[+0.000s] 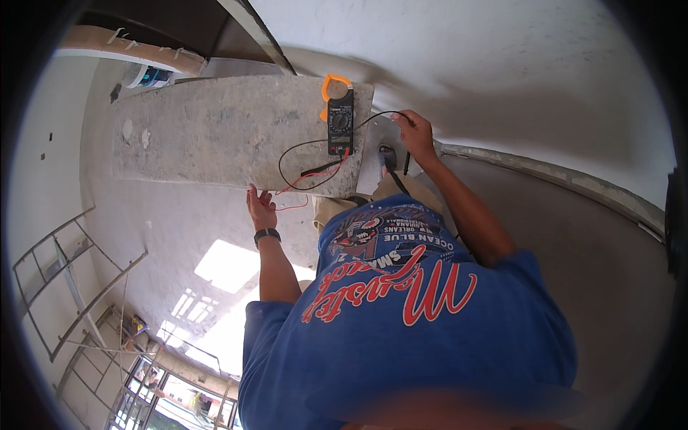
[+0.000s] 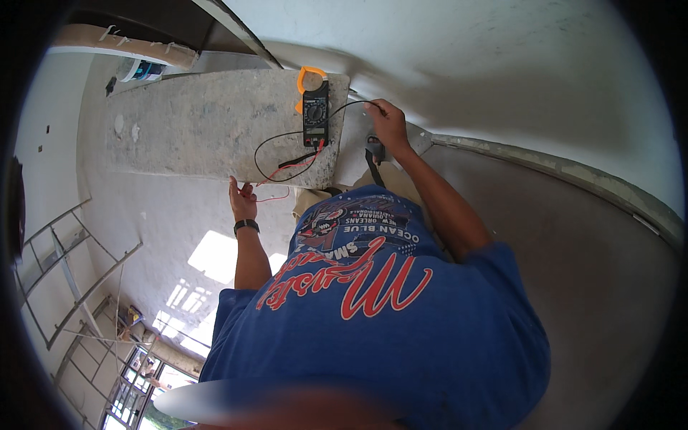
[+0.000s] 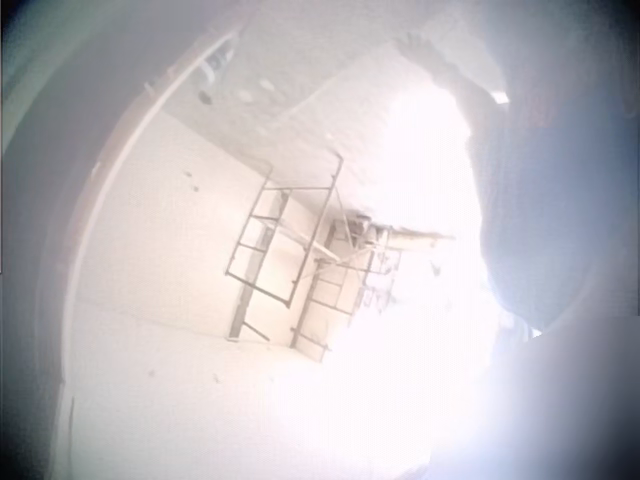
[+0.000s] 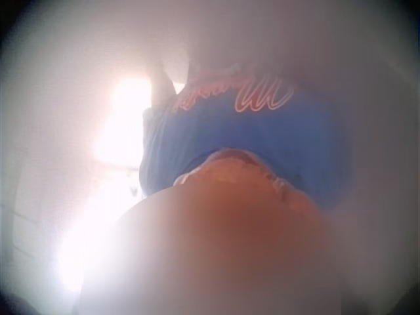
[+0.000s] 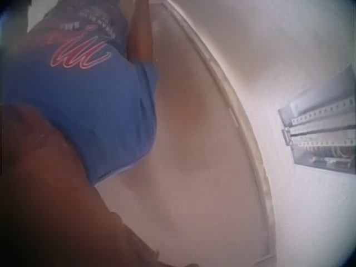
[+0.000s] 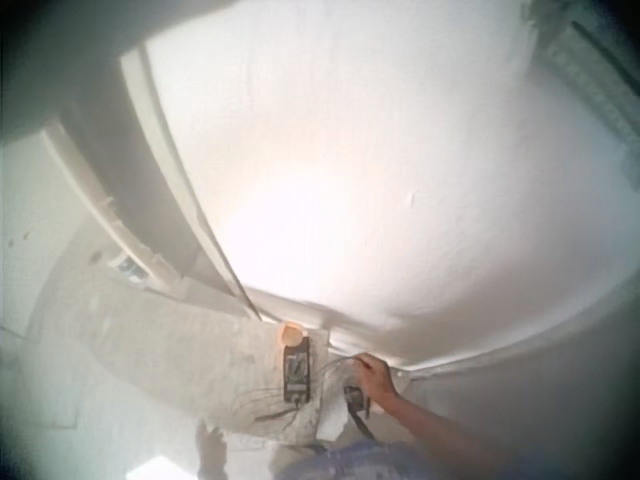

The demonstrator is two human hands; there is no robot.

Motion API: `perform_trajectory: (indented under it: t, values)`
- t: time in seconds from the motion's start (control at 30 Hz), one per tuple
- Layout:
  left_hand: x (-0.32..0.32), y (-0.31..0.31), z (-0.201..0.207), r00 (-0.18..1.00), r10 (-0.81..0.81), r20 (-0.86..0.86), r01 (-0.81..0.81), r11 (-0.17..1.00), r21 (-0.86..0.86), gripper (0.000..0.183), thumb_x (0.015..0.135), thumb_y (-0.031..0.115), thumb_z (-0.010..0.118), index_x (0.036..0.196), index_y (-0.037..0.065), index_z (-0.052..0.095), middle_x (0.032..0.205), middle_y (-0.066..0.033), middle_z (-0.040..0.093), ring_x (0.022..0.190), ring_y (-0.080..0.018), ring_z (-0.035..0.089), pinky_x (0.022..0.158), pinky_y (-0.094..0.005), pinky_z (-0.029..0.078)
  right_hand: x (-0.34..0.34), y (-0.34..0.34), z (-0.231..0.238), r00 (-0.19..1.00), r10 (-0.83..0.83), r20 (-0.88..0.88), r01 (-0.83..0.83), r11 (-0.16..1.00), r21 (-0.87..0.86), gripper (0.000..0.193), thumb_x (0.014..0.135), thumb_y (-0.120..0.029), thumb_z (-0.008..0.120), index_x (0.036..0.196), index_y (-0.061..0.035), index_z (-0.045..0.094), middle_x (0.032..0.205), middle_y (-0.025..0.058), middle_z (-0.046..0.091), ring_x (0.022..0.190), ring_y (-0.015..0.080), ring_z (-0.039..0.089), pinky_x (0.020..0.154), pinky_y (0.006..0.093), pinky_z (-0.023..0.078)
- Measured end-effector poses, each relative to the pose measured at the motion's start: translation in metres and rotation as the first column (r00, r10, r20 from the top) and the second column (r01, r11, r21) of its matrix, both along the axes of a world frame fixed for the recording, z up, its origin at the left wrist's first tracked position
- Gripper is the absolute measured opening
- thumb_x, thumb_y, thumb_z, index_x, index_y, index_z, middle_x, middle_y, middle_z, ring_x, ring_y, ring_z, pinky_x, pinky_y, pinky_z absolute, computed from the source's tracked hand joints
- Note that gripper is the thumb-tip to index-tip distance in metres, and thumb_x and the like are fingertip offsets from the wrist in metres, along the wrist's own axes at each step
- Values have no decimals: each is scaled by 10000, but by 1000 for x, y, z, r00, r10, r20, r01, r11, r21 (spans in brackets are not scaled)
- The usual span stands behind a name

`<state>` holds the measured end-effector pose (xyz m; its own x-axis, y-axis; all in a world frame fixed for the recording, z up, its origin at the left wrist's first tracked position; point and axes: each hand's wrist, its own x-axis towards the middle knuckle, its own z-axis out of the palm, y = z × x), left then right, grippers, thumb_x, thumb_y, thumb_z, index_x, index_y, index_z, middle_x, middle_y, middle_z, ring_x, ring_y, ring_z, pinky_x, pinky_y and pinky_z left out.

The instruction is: The person uses a multimeter to test voltage at an electrical panel. They place the multimeter on a ledge, then repeatedly touch the red and black probes to different terminals inside the panel while observing the display.

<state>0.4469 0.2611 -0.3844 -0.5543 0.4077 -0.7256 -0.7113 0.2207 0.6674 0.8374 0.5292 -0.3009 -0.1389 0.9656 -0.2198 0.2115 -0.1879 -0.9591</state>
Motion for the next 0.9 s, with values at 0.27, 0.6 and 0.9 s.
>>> perform_trajectory:
  t: [0.27,0.6,0.9]
  values:
    - [-3,12,-15,999,-32,-9,32,999,19,560,952,541,732,1353,210,523,1179,-18,648,884,-143,590,557,-261,323,-24,36,-77,989,-27,-144,-59,826,-560,331,1002,-365,723,1002,-34,708,622,-45,411,492,102,413,489,315,360]
    - [17,75,-45,997,11,82,-9,1000,-28,527,940,605,721,1286,224,603,1114,43,617,1002,-125,598,587,-264,352,-41,85,-139,825,-292,-484,-302,497,-814,584,939,-739,591,723,-202,510,549,-70,284,494,138,349,498,307,261]
    - [-9,89,-47,997,-16,77,18,1000,-15,558,941,613,716,1279,178,623,1121,47,641,1005,-130,589,599,-271,356,-74,92,-142,882,-225,-415,-216,590,-778,634,929,-789,571,684,-220,437,532,-66,298,462,120,346,467,303,217]
